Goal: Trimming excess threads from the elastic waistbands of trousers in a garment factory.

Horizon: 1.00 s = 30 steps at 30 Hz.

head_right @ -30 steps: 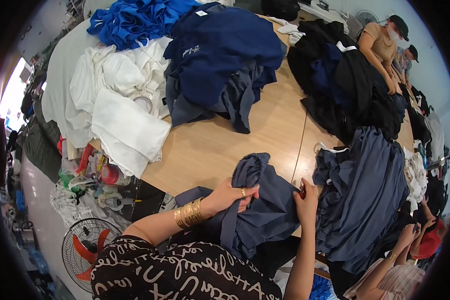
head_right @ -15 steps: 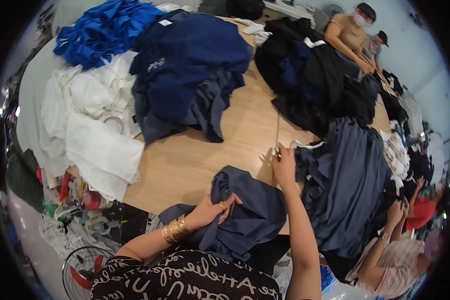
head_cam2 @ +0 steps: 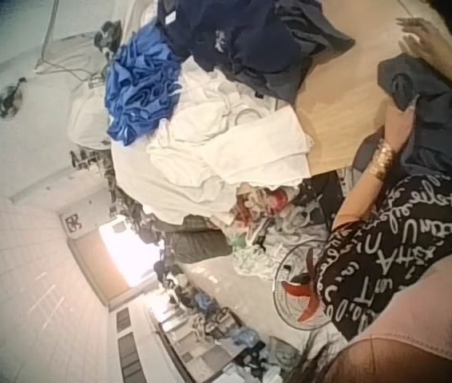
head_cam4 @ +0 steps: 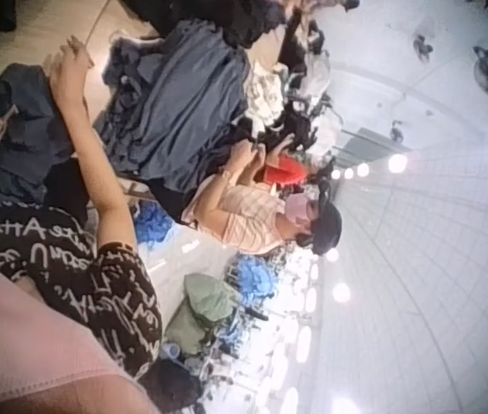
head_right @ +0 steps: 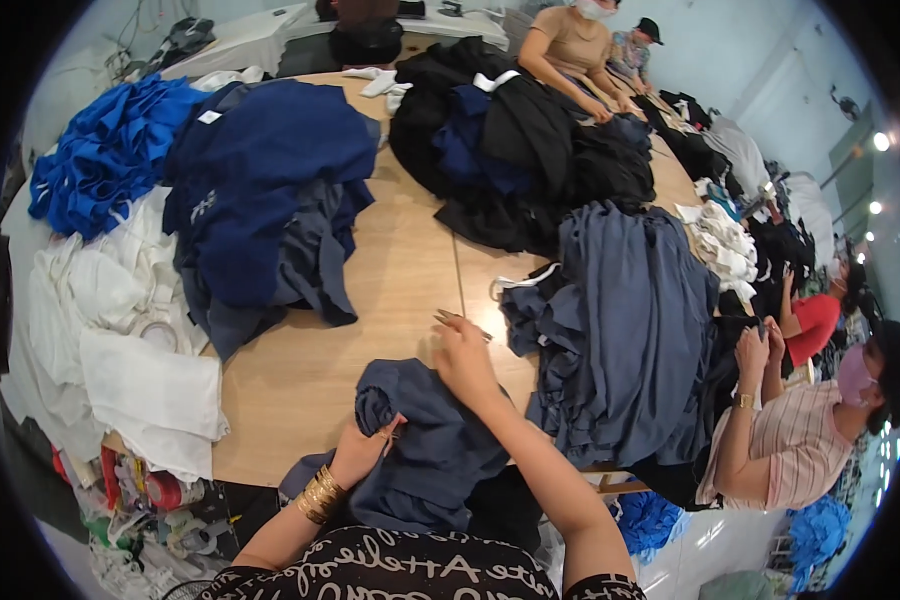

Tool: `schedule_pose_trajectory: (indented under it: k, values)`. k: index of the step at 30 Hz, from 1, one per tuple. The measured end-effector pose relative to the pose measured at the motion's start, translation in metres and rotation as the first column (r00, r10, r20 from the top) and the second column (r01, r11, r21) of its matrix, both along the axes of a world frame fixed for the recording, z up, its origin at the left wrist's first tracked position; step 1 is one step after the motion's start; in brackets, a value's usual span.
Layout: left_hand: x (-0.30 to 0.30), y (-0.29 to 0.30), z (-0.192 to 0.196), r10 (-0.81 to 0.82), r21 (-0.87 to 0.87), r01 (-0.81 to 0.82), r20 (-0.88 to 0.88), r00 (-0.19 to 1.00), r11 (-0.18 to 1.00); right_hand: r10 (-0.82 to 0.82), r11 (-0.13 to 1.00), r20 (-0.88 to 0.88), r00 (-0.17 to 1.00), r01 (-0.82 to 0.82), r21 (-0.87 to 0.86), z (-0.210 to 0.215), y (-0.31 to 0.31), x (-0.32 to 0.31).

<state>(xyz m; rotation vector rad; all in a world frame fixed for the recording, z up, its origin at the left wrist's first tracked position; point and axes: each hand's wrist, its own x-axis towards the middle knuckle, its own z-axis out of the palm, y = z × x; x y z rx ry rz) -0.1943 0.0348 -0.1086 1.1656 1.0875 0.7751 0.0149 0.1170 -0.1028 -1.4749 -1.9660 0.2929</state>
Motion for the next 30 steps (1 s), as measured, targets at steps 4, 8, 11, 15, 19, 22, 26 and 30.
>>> schedule_pose_trajectory:
  k: [4, 8, 11, 15, 19, 22, 26, 30]
  values:
    - [0.006, 0.009, -0.019, 0.051, 0.127, -0.030, -0.165, 0.985, 0.991, 0.059, 0.994, -0.018, 0.998, -0.061, -0.089, 0.024, -0.018, -0.014]
    - [0.007, 0.006, -0.026, 0.102, 0.204, -0.071, -0.144, 0.984, 0.976, 0.037, 0.991, -0.025, 0.999, -0.040, -0.126, 0.016, -0.045, -0.020]
    - [0.011, 0.010, -0.026, 0.093, 0.083, -0.097, 0.054, 0.994, 0.992, 0.064, 0.990, 0.062, 0.996, -0.056, -0.128, -0.007, -0.056, -0.017]
    - [0.011, 0.008, -0.017, 0.153, 0.081, -0.169, 0.174, 0.973, 0.982, 0.020, 0.999, 0.048, 0.999, -0.018, -0.029, -0.010, -0.058, -0.020]
    - [0.013, 0.013, -0.018, 0.128, 0.089, -0.146, 0.180, 0.975, 0.985, 0.006, 0.999, 0.037, 0.999, -0.004, -0.033, -0.015, -0.055, -0.019]
    - [0.015, 0.011, -0.017, 0.130, 0.085, -0.146, 0.171, 0.977, 0.986, 0.005, 1.000, 0.026, 1.000, -0.004, -0.027, -0.018, -0.058, -0.018]
    - [0.012, 0.005, -0.017, 0.136, 0.051, -0.146, 0.161, 0.978, 0.988, 0.004, 1.000, 0.032, 0.999, -0.004, -0.020, -0.025, -0.067, -0.021]
    - [0.012, 0.007, -0.010, 0.155, 0.040, -0.163, 0.150, 0.976, 0.986, 0.000, 1.000, 0.026, 1.000, 0.001, -0.006, -0.015, -0.062, -0.021]
